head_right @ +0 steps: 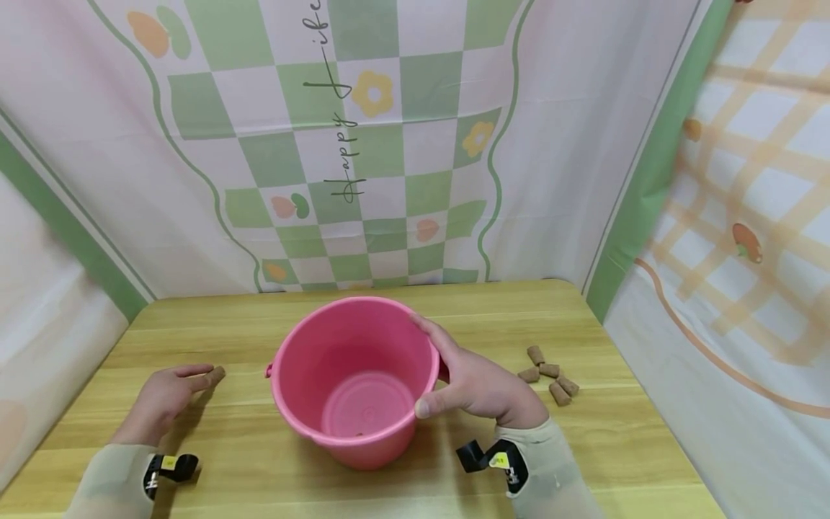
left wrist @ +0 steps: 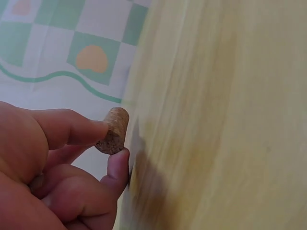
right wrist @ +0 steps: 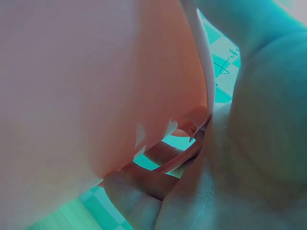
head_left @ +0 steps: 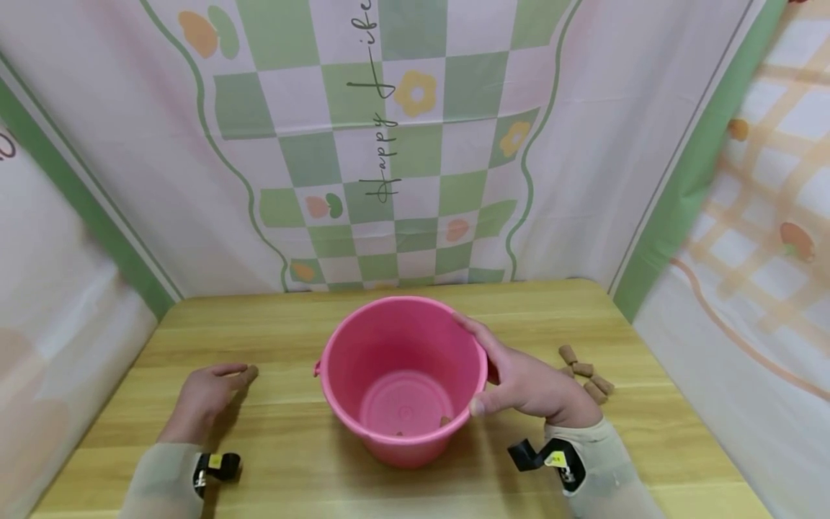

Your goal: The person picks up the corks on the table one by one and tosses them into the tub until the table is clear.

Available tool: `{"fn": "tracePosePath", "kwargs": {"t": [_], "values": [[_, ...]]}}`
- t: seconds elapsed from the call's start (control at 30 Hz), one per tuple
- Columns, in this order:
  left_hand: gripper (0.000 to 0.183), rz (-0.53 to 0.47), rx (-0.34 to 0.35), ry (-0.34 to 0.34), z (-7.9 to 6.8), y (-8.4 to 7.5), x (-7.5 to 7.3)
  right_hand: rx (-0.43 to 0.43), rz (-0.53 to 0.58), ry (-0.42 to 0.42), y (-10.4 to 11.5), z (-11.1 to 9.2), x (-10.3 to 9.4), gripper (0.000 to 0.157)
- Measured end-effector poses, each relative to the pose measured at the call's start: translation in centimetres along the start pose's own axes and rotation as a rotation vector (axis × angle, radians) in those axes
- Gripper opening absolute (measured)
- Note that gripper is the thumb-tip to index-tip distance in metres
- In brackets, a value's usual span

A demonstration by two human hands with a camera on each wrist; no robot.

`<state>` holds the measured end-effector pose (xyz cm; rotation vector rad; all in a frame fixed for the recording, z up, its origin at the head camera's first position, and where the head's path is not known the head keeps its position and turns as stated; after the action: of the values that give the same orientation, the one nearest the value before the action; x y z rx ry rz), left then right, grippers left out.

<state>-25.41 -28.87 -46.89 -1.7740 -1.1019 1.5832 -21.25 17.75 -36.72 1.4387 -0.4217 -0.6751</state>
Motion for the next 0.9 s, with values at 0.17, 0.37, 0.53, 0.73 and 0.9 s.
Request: {"fn": "tracePosePath", "kwargs": {"t": [0.17,0.37,0.53,0.73,0.9], "values": [[0.055,-0.129,-0.043,0.012,0.1,0.5,0.2,0.004,-0.001,-0.001,0.0,0.0,0.0,0.115],[0.053,-0.165,-0.05,0.022,-0.1,0.1,0.3,0.01,-0.013,-0.009,0.0,0.0,0.0,0.115],[0.052,-0.231,-0.05,0.033,-0.4,-0.2,0.2,0.013,-0.018,-0.013,-0.1,0.0,-0.1,0.115],[0.053,-0.233,-0.037,0.044,-0.6,-0.8,0.2,0.014,-0.008,-0.009,-0.1,-0.1,-0.1,0.115],[0.059,-0.427,-0.003,0.096,-0.7,-2.0,0.5,0.015,-0.004,-0.008,-0.2,-0.1,-0.1,0.115]]}}
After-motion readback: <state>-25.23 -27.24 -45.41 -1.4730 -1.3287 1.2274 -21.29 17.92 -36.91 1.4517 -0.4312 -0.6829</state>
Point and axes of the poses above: each hand's wrist, its own z-axis towards the middle knuckle, its own x-axis out of the palm, y = z × x, the point moved 5 cm from there along z, towards the middle knuckle, and after that the axes turned 5 degrees about x, right-handed, at the moved point
